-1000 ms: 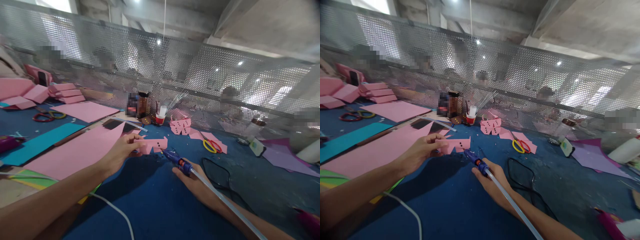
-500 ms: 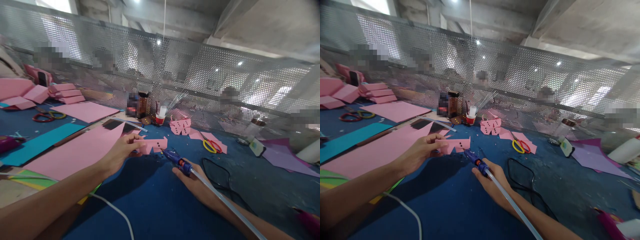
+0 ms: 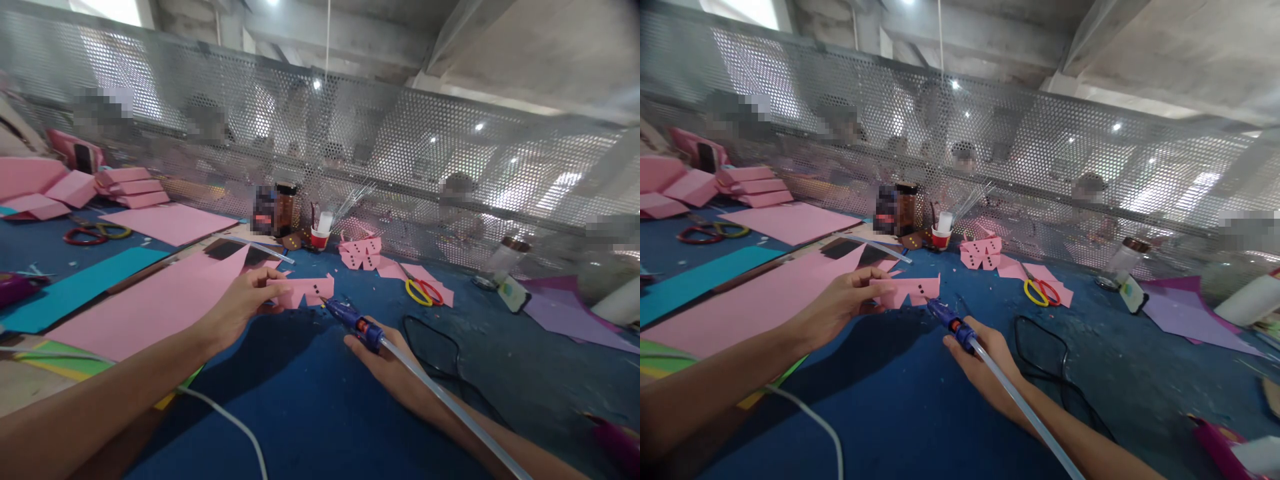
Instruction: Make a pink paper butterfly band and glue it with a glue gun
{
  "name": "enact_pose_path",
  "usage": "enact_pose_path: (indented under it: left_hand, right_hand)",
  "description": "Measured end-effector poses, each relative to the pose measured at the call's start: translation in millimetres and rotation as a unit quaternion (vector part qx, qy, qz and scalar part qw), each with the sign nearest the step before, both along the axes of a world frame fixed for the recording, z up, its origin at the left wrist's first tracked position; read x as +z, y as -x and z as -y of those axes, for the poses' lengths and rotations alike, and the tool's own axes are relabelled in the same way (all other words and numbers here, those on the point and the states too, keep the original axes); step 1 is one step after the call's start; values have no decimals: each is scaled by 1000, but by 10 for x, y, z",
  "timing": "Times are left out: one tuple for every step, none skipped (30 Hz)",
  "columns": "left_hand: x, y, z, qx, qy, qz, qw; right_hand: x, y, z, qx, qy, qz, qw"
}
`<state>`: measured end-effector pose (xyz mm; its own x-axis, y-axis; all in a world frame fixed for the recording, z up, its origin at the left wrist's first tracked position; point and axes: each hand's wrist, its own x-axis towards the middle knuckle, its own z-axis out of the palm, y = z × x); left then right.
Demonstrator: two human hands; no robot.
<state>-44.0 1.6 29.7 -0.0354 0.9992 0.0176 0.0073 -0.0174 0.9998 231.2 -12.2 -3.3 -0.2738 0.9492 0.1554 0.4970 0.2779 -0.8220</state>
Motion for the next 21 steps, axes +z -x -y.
enact_pose_path:
  left_hand:
    - [4, -1, -1, 1, 0, 0, 1000]
    - [6, -1, -3, 1, 1, 0, 1000]
    - [6, 0, -5, 1, 0, 0, 1000]
    - [4, 2, -7, 0, 0, 0, 1000]
    - [1, 5, -9, 0, 0, 0, 1000]
    - [-3, 9, -11, -1, 0, 0, 1000]
    - [-8, 14, -11, -1, -1, 0, 1000]
    - [-12, 18, -11, -1, -2, 0, 1000]
    - [-16, 22, -11, -1, -4, -1, 1000]
    - [-19, 25, -9, -3, -6, -1, 1000]
    - [-21, 26, -8, -5, -9, -1, 1000]
    - [-21, 26, -7, -7, -10, -2, 1000]
    - [-20, 25, -5, -8, -12, -2, 1000]
    - [-18, 23, -4, -8, -13, -3, 1000]
    - [-15, 22, -4, -7, -14, -3, 1000]
    - [-10, 21, -4, -6, -15, -2, 1000]
    - [-4, 22, -6, -4, -17, -1, 1000]
    - [3, 26, -10, 0, -19, 2, 1000]
    - [11, 32, -16, 5, -22, 7, 1000]
    - [19, 42, -24, 13, -23, 14, 1000]
    - [28, 55, -35, 19, -23, 22, 999]
  right_hand:
    - [7, 4, 6, -3, 0, 0, 1000]
    - [19, 11, 14, -5, -2, -1, 1000]
    - [34, 18, 21, -7, -4, -2, 1000]
    - [50, 28, 28, -11, -8, -4, 1000]
    - [65, 38, 33, -14, -9, -4, 1000]
    - [77, 47, 34, -16, -6, -3, 1000]
    - [83, 55, 30, -16, 2, -2, 1000]
    - [82, 61, 22, -13, 13, -3, 1000]
    - [75, 64, 10, -6, 25, -5, 1000]
    - [61, 65, -6, 5, 37, -11, 999]
    - [44, 63, -24, 16, 49, -19, 998]
    - [26, 61, -42, 24, 59, -30, 997]
    - [9, 58, -60, 31, 70, -41, 996]
    - [-4, 55, -75, 37, 80, -53, 995]
    - [-13, 53, -88, 44, 88, -67, 993]
    - [-15, 50, -98, 50, 93, -82, 991]
    - [-11, 48, -105, 62, 97, -97, 989]
    - [0, 45, -110, 74, 100, -111, 986]
    - [17, 43, -112, 88, 104, -124, 983]
    - [42, 40, -113, 101, 109, -135, 980]
    - [73, 37, -115, 114, 115, -143, 976]
